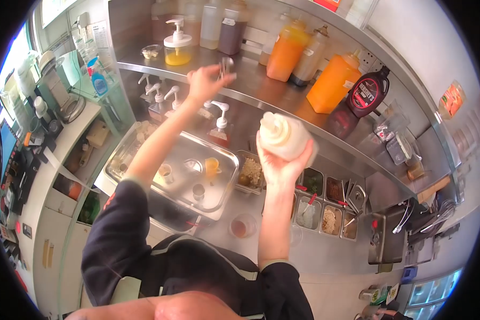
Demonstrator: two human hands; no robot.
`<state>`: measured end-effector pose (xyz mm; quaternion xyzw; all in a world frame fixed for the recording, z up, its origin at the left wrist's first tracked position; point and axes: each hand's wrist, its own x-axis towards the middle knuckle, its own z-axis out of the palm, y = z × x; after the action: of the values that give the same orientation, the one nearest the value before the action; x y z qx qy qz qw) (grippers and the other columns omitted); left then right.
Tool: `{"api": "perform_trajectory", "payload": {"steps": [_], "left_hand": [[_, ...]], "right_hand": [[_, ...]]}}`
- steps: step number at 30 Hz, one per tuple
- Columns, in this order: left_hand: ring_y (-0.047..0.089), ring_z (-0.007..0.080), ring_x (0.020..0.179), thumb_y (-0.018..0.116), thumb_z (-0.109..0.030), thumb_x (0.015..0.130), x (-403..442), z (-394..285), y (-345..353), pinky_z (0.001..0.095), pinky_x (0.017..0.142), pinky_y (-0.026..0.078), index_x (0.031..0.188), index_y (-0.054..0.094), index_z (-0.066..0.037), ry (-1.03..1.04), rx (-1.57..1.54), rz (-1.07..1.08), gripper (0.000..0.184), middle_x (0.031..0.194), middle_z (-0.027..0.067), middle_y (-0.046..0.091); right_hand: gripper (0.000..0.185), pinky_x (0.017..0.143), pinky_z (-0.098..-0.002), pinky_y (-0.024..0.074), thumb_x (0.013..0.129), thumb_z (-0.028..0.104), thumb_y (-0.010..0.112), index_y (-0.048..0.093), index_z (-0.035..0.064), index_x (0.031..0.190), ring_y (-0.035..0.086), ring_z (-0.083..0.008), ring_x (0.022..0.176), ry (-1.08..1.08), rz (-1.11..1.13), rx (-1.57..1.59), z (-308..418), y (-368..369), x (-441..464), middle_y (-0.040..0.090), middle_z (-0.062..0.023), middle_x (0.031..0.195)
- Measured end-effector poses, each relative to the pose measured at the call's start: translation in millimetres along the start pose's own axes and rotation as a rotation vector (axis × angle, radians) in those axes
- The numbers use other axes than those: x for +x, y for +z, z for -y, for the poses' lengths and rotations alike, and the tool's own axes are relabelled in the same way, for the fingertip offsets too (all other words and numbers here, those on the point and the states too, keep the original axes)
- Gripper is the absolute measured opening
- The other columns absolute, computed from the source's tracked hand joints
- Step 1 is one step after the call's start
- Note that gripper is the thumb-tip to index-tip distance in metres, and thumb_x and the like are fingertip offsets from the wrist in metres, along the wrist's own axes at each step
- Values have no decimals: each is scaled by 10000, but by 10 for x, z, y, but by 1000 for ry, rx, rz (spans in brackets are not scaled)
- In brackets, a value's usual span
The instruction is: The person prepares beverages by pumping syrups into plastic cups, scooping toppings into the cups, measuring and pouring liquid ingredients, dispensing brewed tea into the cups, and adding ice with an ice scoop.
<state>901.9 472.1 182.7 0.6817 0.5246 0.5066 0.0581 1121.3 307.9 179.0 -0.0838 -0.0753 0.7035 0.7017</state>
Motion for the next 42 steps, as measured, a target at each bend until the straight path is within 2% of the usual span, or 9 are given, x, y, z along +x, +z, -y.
{"api": "perform_trajectory", "payload": {"steps": [2, 5, 8, 11, 14, 20, 24, 26, 42], "left_hand": [[605, 215, 672, 740, -524, 696, -550, -191, -158, 370, 800, 309, 767, 710, -143, 242, 6, -96, 389, 686, 41, 645], [575, 194, 688, 799, -440, 675, -1162, -507, -489, 355, 823, 330, 780, 706, -125, 221, -66, 106, 345, 654, 16, 600], [566, 176, 710, 817, -356, 683, -1393, -686, -655, 337, 846, 355, 722, 680, -128, 200, -140, 88, 268, 663, -9, 603], [579, 172, 719, 816, -327, 690, -1432, -704, -717, 324, 839, 362, 705, 673, -124, 191, -197, 131, 249, 690, -16, 632], [582, 175, 707, 819, -319, 687, -1414, -730, -756, 322, 817, 375, 700, 670, -117, 188, -214, 128, 251, 689, -12, 635], [589, 177, 710, 829, -316, 678, -1443, -742, -793, 327, 805, 390, 729, 686, -112, 198, -212, 107, 255, 700, 1, 647], [584, 188, 698, 835, -314, 672, -1447, -746, -810, 326, 793, 396, 769, 702, -113, 219, -218, 94, 260, 698, 10, 643], [579, 196, 689, 839, -315, 667, -1457, -738, -806, 326, 783, 399, 786, 709, -112, 227, -229, 75, 269, 695, 13, 640], [555, 182, 637, 816, -297, 685, -1449, -805, -874, 321, 753, 392, 763, 698, -97, 230, -266, 60, 245, 654, 11, 624]], "right_hand": [[681, 953, -557, 444, 824, 580, 581, 461, 117, 1310, 524, -336, 1149, -100, 57, -176, 99, 128, 144, 525, -128, 1264], [753, 912, -551, 463, 760, 576, 660, 422, 139, 1326, 534, -298, 1139, -411, -56, -521, -14, 553, 209, 533, -94, 1228], [660, 930, -397, 471, 813, 389, 701, 428, 71, 1323, 544, -231, 1124, -677, 142, -748, -65, 802, 314, 533, -80, 1227], [595, 921, -334, 461, 831, 274, 710, 447, 19, 1300, 546, -194, 1112, -685, 330, -870, -157, 1091, 254, 532, -85, 1236], [452, 886, -303, 484, 820, 149, 727, 532, 2, 1200, 581, -137, 1013, -653, 521, -966, -284, 1374, 142, 599, -60, 1111], [477, 882, -321, 480, 827, 202, 731, 538, 9, 1218, 596, -169, 1026, -701, 676, -1301, -380, 1590, 101, 623, -73, 1079], [338, 756, -289, 509, 818, 98, 720, 598, -22, 1110, 638, -171, 848, -756, 610, -1127, -598, 1705, -90, 670, -104, 969], [454, 803, -291, 514, 777, 65, 757, 554, -34, 1171, 630, -164, 901, -720, 684, -1229, -505, 1694, -98, 658, -100, 1031], [418, 774, -264, 507, 788, 101, 766, 581, 1, 1150, 625, -137, 874, -665, 710, -1036, -474, 1754, -123, 660, -70, 1017]]}}
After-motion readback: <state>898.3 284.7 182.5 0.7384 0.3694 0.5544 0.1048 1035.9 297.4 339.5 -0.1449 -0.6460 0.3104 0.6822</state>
